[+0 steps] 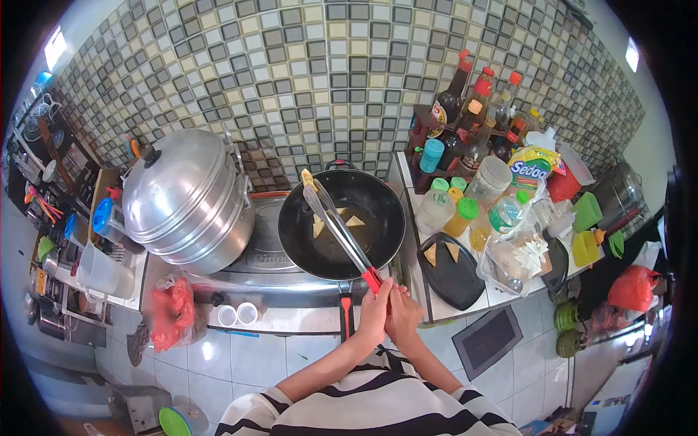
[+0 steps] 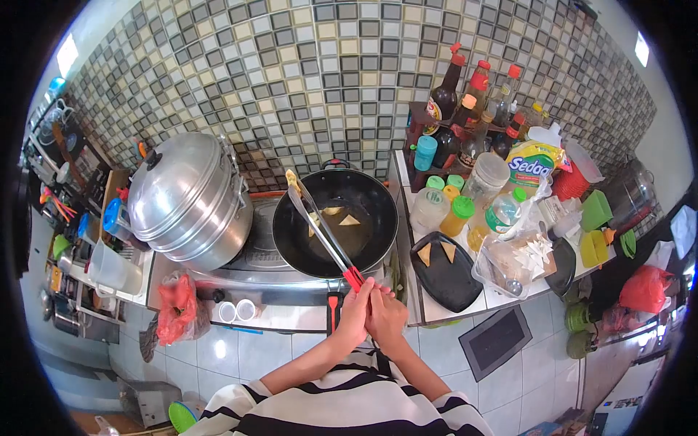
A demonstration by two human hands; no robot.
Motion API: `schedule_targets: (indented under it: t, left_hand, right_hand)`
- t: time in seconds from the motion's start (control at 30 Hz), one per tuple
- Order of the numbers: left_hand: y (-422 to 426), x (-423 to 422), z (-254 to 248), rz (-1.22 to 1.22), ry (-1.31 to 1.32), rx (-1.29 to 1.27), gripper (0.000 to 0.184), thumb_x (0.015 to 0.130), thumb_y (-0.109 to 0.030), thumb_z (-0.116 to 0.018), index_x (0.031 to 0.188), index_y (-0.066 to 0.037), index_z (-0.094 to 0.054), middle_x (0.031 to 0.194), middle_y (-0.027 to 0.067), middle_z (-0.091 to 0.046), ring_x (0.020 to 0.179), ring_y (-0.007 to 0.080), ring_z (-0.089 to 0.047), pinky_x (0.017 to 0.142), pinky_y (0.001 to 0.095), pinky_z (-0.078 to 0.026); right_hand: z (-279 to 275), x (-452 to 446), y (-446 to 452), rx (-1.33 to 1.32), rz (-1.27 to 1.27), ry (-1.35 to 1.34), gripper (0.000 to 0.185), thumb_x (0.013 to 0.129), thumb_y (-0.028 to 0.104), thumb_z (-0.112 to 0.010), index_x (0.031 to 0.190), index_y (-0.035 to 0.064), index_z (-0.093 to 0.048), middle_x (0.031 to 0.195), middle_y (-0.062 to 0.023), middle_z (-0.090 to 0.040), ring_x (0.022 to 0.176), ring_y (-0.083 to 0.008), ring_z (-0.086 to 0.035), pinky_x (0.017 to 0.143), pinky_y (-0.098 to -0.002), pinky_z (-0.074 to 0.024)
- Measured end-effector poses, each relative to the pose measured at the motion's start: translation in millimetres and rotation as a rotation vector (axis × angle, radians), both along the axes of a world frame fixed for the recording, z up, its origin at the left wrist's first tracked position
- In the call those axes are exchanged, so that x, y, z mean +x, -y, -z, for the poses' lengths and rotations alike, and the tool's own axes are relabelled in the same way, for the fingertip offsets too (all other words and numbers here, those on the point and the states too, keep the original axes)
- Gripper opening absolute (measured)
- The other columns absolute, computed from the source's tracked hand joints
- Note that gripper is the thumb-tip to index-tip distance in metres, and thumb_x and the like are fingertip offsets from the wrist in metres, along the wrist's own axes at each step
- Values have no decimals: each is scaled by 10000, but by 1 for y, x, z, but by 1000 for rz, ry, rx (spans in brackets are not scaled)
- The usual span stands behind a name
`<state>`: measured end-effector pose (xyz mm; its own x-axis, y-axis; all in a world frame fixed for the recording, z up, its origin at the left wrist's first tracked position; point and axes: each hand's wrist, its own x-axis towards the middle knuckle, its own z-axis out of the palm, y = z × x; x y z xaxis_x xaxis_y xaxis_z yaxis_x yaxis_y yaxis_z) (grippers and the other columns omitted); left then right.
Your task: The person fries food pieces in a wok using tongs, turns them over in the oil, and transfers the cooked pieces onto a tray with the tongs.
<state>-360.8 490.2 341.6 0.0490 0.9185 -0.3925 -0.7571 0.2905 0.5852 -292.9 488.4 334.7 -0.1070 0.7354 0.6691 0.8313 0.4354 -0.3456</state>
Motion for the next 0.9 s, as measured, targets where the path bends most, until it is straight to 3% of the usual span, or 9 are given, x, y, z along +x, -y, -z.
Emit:
schedule_targets:
  t: [0.43, 0.9]
  left_hand:
    - [5, 7, 18, -46, -136, 5, 244, 901, -246, -460, 829, -13, -480, 724, 116, -575, 687, 215, -581, 667, 306, -470]
    - [8, 13, 24, -24, -236, -48, 248, 894, -253, -455, 837, -12, -480, 700, 113, -582, 638, 222, -592, 614, 310, -478]
  right_hand:
    - [11, 2, 10, -8, 7, 5, 80, 715, 110, -549, 684, 66, -490, 536, -87, -501, 405, -224, -494, 372, -318, -365]
    - [23, 9, 17, -68, 49, 59, 50, 740, 89, -527, 766, 46, -527, 499, -86, -480, 405, -214, -503, 376, -318, -373]
